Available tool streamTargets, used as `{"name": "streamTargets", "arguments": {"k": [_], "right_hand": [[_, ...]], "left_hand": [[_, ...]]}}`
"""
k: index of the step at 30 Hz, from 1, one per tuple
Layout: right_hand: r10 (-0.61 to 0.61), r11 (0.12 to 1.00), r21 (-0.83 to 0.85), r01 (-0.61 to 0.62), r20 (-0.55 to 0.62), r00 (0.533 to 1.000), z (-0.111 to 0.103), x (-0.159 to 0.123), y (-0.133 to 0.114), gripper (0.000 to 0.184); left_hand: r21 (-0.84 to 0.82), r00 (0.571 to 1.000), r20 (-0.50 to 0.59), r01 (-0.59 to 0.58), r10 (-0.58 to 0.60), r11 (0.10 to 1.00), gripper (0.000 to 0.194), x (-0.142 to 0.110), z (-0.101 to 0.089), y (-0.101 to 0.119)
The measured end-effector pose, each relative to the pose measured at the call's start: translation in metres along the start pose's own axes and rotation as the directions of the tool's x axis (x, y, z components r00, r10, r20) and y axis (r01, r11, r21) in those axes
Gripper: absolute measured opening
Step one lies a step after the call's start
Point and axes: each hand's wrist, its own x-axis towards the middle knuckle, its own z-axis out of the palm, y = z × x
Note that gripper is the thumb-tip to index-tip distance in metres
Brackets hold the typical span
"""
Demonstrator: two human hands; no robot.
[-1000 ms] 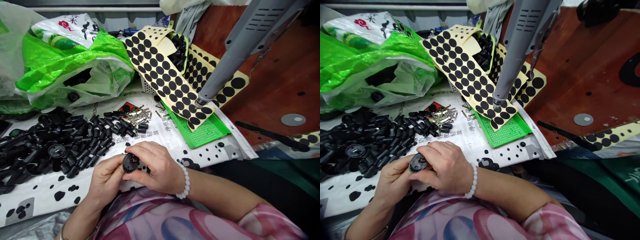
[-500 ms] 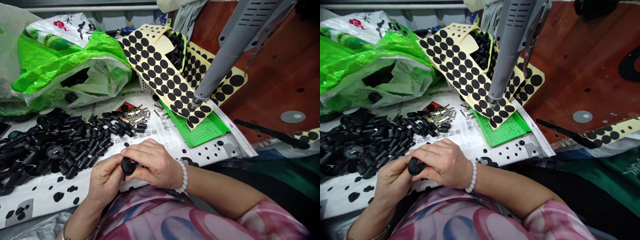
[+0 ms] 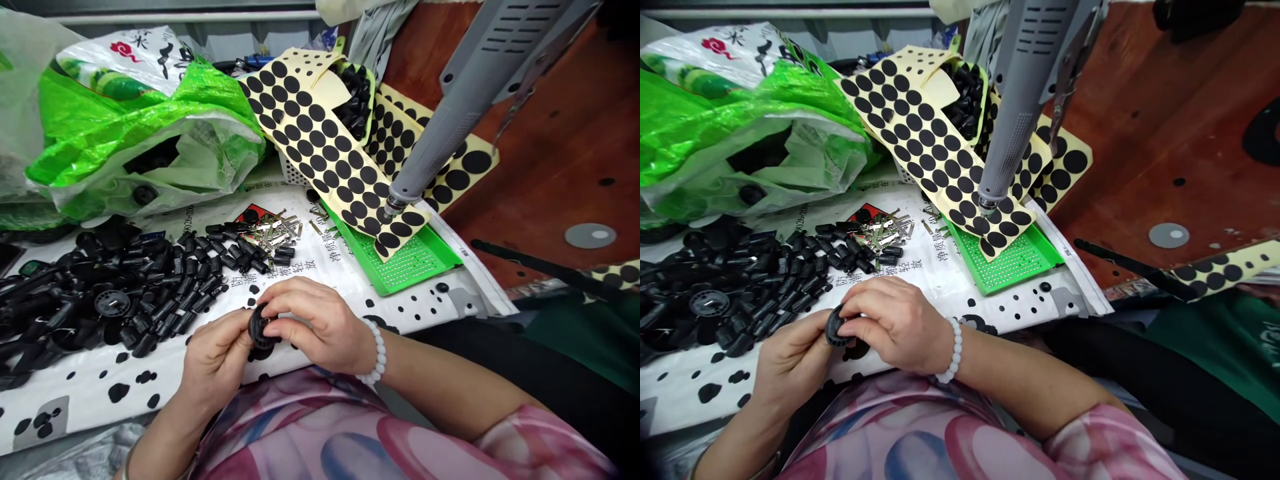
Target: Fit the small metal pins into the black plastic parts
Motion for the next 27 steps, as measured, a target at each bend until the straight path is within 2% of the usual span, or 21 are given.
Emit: {"name": "streamTargets", "arguments": {"k": [5, 8, 10, 16, 18, 21, 23, 27], "right_hand": [[0.015, 1.0, -0.021, -0.014, 0.044, 0.999, -0.003, -0.002, 0.006, 0.011], [0.05, 0.996, -0.071, -0.05, -0.002, 0.999, -0.011, -0.007, 0.009, 0.01], [0.081, 0.991, -0.105, -0.088, -0.069, 0.994, -0.019, -0.012, 0.013, 0.009], [0.175, 0.968, -0.136, -0.209, -0.225, 0.958, -0.04, -0.031, 0.024, 0.006], [0.194, 0.962, -0.141, -0.233, -0.246, 0.95, -0.043, -0.037, 0.026, 0.006], [0.21, 0.958, -0.139, -0.252, -0.26, 0.943, -0.044, -0.046, 0.027, 0.005], [0.218, 0.956, -0.138, -0.26, -0.263, 0.94, -0.045, -0.05, 0.026, 0.005], [0.222, 0.953, -0.148, -0.265, -0.254, 0.941, -0.047, -0.059, 0.021, 0.008]], "left_hand": [[0.12, 0.993, 0.112, -0.033, 0.019, 0.992, 0.02, 0.008, 0.001, 0.005], [0.177, 0.981, 0.195, -0.052, 0.016, 0.983, 0.02, 0.015, -0.001, 0.003], [0.248, 0.978, 0.208, -0.077, 0.024, 0.966, 0.023, 0.023, -0.004, 0.0], [0.545, 0.974, 0.165, -0.219, 0.153, 0.809, 0.026, 0.065, -0.005, -0.016], [0.6, 0.958, 0.218, -0.281, 0.185, 0.749, 0.028, 0.081, 0.0, -0.019], [0.639, 0.931, 0.326, -0.347, 0.167, 0.687, 0.029, 0.099, 0.006, -0.019], [0.647, 0.931, 0.336, -0.336, 0.139, 0.685, 0.029, 0.106, 0.004, -0.017], [0.68, 0.97, 0.232, -0.215, 0.072, 0.701, 0.029, 0.1, -0.021, -0.011]]}}
